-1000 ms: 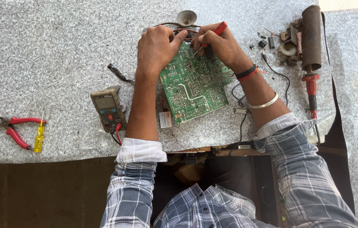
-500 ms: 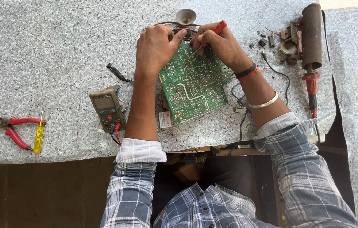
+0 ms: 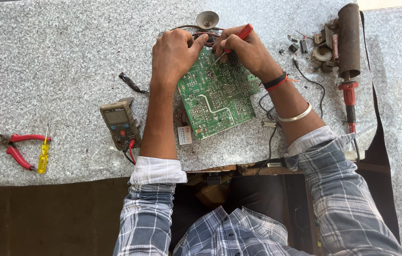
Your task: The person uses a multimeter to test points on a green circuit board, then uses a soldering iron to reflow or repair solder joints. The person also briefly handles a small cylindrical component and a magnifying glass.
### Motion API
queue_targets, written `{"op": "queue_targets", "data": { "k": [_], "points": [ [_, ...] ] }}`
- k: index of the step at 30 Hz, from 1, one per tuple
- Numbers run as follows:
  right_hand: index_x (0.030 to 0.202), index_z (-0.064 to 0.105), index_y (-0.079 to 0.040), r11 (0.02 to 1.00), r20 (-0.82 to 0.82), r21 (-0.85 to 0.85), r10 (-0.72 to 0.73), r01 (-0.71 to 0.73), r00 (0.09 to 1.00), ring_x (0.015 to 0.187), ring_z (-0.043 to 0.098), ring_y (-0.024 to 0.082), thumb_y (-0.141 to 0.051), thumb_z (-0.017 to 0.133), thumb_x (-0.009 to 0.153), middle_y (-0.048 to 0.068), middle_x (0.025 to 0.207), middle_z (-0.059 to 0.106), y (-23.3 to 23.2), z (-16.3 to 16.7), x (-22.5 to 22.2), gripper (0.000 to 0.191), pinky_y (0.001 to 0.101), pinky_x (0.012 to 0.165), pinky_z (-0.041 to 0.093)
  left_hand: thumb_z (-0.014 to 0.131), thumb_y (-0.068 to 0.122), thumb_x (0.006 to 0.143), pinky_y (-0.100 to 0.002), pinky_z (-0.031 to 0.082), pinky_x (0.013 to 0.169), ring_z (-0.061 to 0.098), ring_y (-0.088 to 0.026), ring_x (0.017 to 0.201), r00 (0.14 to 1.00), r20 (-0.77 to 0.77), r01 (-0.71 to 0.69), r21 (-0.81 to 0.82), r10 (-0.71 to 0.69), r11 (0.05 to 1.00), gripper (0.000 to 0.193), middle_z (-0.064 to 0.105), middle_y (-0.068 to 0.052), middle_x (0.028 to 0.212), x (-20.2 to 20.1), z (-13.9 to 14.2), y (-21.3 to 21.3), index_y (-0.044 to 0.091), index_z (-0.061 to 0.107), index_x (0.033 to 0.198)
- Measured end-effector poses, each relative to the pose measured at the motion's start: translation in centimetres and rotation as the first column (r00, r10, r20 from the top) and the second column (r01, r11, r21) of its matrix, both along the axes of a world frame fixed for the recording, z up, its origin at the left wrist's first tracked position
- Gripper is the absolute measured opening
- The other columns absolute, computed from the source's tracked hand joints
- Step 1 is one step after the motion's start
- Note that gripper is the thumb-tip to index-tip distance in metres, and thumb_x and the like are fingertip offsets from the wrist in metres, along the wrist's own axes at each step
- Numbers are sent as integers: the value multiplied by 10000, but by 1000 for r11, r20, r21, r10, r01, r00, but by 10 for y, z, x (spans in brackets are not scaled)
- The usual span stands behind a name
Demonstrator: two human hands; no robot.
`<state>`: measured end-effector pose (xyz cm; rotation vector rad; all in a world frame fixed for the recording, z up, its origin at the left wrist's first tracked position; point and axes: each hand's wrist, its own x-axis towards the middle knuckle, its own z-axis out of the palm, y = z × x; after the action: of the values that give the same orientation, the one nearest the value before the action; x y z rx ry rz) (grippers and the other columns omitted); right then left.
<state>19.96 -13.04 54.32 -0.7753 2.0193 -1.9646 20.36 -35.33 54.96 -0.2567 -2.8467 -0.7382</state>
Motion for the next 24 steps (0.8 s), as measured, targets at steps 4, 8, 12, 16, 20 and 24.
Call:
{"op": "queue_targets", "data": {
  "k": [4, 8, 12, 16, 20, 24],
  "points": [
    [855, 645, 33, 1000, 3, -7, 8, -8, 1000, 767, 636, 148, -118, 491, 967, 103, 893, 700, -1, 1, -1, 243, 306, 743, 551, 671, 572, 955, -362, 538, 517, 662, -160, 499, 1000, 8, -3, -4, 3, 1000, 541, 667, -60, 561, 0, 1, 0, 97, 783, 722],
    [857, 654, 33, 1000, -2, -11, 7, -7, 1000, 759, 637, 146, -113, 484, 958, 102, 887, 704, 0, 2, -2, 246, 306, 735, 551, 669, 575, 969, -365, 513, 501, 639, -157, 488, 998, 51, -18, -25, 19, 1000, 574, 654, -66, 546, -1, 3, 1, 82, 762, 689],
    [848, 625, 39, 1000, -5, -20, 7, -7, 1000, 767, 638, 144, -115, 488, 977, 100, 881, 708, 1, 3, -1, 243, 310, 745, 559, 682, 570, 949, -341, 498, 451, 616, -139, 459, 1000, 18, -15, -22, 15, 1000, 539, 638, -44, 530, -1, 3, 3, 96, 761, 706],
    [878, 678, 44, 1000, 7, 6, -9, 8, 1000, 743, 641, 142, -112, 490, 942, 92, 869, 706, 2, 3, 1, 253, 303, 717, 549, 671, 562, 961, -350, 497, 482, 619, -140, 464, 998, 63, -16, -22, 18, 1000, 536, 632, -41, 523, -1, 3, 4, 103, 766, 700],
    [887, 680, 43, 1000, -6, 2, -8, 9, 1000, 749, 647, 140, -115, 493, 950, 90, 864, 700, 3, 4, -1, 254, 298, 723, 557, 674, 561, 957, -366, 498, 481, 622, -147, 465, 998, 57, -20, -23, 21, 1000, 529, 631, -46, 522, -2, 5, 5, 104, 763, 707],
    [886, 687, 44, 999, 9, 14, -29, 29, 1000, 729, 655, 145, -113, 498, 937, 90, 848, 699, 5, 4, -3, 251, 299, 713, 561, 668, 567, 968, -376, 494, 494, 627, -155, 480, 998, 64, -16, -22, 18, 1000, 562, 632, -45, 534, -2, 8, 8, 94, 745, 674]
  ]
}}
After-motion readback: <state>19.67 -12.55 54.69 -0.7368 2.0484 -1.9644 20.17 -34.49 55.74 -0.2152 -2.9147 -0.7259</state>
